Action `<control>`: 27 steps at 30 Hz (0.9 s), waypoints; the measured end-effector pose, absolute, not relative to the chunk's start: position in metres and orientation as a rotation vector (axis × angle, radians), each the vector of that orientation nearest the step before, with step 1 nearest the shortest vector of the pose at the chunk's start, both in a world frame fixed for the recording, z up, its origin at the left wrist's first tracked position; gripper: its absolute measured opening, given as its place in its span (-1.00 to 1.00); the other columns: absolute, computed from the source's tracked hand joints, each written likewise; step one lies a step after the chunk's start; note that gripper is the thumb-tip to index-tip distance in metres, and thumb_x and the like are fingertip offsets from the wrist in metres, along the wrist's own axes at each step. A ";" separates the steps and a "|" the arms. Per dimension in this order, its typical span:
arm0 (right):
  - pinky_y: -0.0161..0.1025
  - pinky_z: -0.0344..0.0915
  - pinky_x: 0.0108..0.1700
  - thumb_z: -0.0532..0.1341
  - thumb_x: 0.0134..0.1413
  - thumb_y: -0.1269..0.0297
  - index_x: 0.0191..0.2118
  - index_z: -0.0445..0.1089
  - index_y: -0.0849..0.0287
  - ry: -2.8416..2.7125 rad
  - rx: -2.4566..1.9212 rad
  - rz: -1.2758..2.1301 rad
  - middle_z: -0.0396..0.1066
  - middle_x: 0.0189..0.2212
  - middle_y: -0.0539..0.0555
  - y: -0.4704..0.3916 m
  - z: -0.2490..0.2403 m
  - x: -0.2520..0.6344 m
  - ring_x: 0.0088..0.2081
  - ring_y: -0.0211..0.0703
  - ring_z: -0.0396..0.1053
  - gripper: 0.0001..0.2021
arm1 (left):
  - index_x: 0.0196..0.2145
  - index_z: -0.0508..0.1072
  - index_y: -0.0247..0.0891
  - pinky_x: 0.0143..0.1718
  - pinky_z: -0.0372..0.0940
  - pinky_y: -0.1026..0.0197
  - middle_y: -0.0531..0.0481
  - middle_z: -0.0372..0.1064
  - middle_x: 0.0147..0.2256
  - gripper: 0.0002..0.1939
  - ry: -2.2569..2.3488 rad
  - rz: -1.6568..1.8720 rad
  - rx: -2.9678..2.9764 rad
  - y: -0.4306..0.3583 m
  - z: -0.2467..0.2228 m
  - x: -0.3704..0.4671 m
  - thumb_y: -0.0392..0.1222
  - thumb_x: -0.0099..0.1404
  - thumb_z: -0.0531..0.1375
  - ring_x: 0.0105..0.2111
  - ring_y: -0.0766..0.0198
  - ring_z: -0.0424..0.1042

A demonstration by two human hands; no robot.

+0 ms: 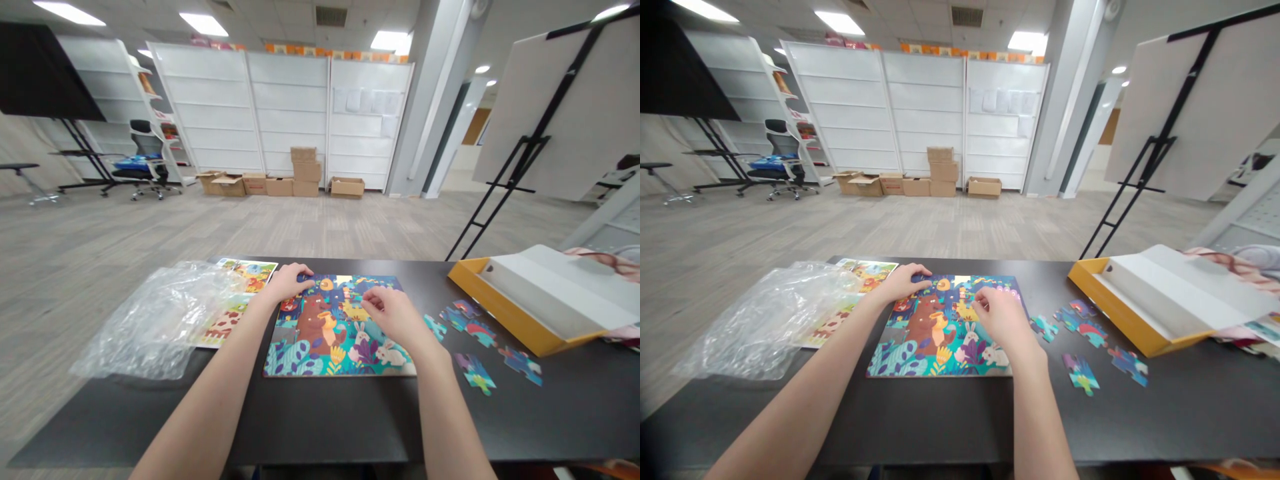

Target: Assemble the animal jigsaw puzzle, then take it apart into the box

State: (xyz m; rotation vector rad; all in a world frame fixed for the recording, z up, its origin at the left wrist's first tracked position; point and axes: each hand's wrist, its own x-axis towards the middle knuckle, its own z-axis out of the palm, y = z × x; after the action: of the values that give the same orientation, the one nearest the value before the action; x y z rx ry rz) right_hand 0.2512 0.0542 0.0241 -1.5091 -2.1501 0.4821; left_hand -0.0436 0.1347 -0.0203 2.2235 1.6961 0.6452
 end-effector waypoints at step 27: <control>-0.20 0.37 -0.19 0.19 0.20 0.31 -0.30 0.48 0.14 -2.182 -1.478 0.571 0.60 -0.33 0.11 0.054 0.021 0.255 -0.30 -0.09 0.52 -0.88 | 0.06 0.53 -0.23 0.23 0.25 0.05 -0.15 0.48 0.11 -0.49 1.653 0.640 2.183 0.130 -0.013 -0.054 0.04 0.22 0.20 0.12 0.02 0.44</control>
State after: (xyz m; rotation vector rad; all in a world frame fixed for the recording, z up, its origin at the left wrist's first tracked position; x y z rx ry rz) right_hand 0.2553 0.0541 0.0210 -1.4779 -2.1816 0.5707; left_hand -0.0542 0.1302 -0.0134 2.1832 1.6526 0.6404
